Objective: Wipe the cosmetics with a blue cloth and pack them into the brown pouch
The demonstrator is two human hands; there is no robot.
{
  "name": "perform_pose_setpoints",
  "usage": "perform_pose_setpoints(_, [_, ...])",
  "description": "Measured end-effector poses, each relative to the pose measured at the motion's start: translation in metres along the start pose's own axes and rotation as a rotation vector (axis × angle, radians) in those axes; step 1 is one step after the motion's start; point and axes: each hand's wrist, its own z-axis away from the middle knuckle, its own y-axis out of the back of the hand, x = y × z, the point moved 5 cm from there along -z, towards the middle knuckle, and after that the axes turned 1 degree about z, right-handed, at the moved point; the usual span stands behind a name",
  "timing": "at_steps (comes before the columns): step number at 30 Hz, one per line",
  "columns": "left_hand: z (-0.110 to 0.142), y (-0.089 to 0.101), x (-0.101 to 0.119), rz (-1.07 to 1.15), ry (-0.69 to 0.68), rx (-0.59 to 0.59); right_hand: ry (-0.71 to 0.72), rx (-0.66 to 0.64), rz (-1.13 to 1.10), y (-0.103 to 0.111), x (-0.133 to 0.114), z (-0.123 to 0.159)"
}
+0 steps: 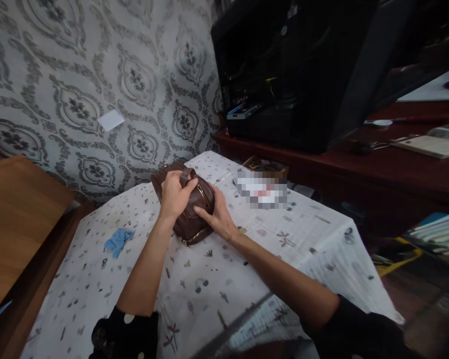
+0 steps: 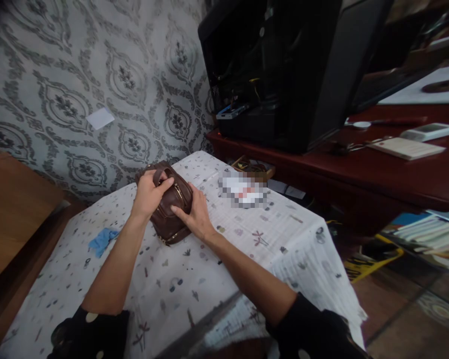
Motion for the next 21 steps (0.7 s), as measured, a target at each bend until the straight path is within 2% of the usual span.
perform_pose_setpoints(7, [0.007,0.003,0.014,0.035,-0.041,-0.060,0.005,0.018,-0.008,0.000,0.001,-0.001])
perform_pose_setpoints(12, [0.008,0.007,0.015,0.014,-0.045,-0.047,0.003,0.000,-0.015,0.001,0.001,-0.001])
perform_pose_setpoints(17, [0.016,0.028,0.016,-0.083,-0.096,-0.023,-0.035,-0.011,-0.025,-0.002,0.006,-0.001])
perform_pose_setpoints(21, [0.030,0.049,0.006,-0.166,-0.038,-0.039,-0.057,-0.008,-0.041,-0.004,0.008,-0.001])
